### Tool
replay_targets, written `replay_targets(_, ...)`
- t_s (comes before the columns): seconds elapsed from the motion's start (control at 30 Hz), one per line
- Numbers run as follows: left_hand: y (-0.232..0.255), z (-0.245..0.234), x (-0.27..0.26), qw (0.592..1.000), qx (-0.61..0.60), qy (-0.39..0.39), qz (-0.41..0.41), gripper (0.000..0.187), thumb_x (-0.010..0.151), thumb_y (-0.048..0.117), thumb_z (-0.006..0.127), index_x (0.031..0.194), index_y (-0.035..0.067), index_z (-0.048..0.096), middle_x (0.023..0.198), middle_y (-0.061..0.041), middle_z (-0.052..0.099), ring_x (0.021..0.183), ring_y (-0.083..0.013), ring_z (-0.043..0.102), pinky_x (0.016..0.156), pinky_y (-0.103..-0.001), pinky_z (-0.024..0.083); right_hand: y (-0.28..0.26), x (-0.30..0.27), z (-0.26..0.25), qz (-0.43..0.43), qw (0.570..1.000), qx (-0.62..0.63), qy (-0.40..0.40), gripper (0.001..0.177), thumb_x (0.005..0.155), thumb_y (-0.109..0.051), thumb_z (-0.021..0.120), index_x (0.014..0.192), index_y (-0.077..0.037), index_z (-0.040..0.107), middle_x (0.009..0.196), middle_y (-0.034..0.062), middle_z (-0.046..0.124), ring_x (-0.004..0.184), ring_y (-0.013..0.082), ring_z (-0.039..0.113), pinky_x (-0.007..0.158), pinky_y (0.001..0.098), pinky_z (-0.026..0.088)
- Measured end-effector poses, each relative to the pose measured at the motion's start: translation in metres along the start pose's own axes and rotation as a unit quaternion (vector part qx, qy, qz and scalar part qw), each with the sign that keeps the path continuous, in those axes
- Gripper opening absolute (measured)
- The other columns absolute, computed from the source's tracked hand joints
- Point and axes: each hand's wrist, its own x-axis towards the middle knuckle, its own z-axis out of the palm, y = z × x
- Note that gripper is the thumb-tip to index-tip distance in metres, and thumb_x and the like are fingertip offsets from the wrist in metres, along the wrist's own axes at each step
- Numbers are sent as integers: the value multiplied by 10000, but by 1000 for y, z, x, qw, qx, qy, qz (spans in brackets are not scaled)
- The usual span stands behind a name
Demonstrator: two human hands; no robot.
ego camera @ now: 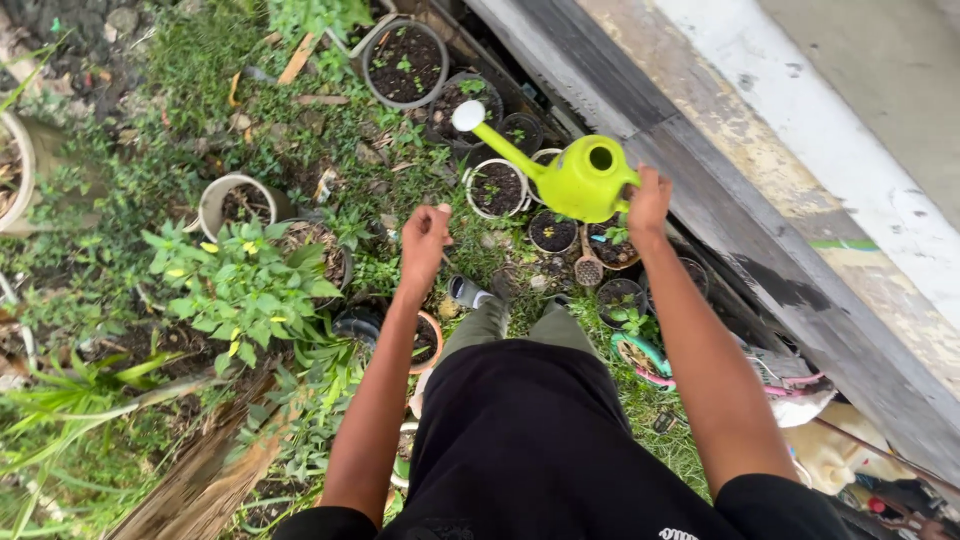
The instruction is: Watering various potted plants in a backyard using a watering can filled from a bucket.
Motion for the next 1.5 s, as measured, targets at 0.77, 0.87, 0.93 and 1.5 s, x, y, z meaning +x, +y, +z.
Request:
replay_targets(0.77, 62, 124, -30, 984, 81, -95, 131, 495, 938, 94, 746, 1387, 15, 553, 1326, -102, 651, 1211, -201, 672, 898, -332, 570, -60, -5, -80, -71, 990, 111, -39, 366, 946, -239, 603, 655, -66, 465, 602, -7, 433, 505, 110, 396, 470, 336, 323)
replay_targets(0.87, 69, 135, -42, 980, 72, -99, 155, 498, 965, 80, 714, 1426, 22, 535, 1354, -92, 644, 1201, -190, 672, 904, -313, 581, -58, -3, -93, -48, 994, 99, -19, 287, 944, -259, 602, 773, -64, 479, 640, 15, 490, 522, 121, 458, 478, 345, 392)
replay_targets(0.93, 74, 142, -49, 978, 67, -105, 169, 507, 967, 76, 700, 1437, 29, 516, 1381, -82, 631, 1181, -177, 667, 897, -303, 594, -51, 3, -101, -36, 995, 90, -7, 254, 943, -269, 604, 847, -66, 486, 669, 25, 521, 540, 125, 493, 493, 349, 430)
replay_targets(1.5, 63, 173, -107, 975, 29, -69, 212, 310, 1006, -40, 624, 1315, -6, 618, 1339, -94, 714, 1091, -122, 661, 969, -291, 519, -61, 11, -122, -19, 994, -34, -102, 399, 1005, -351, 581, 933, 41, 555, 768, 81, 548, 651, 174, 505, 588, 388, 412)
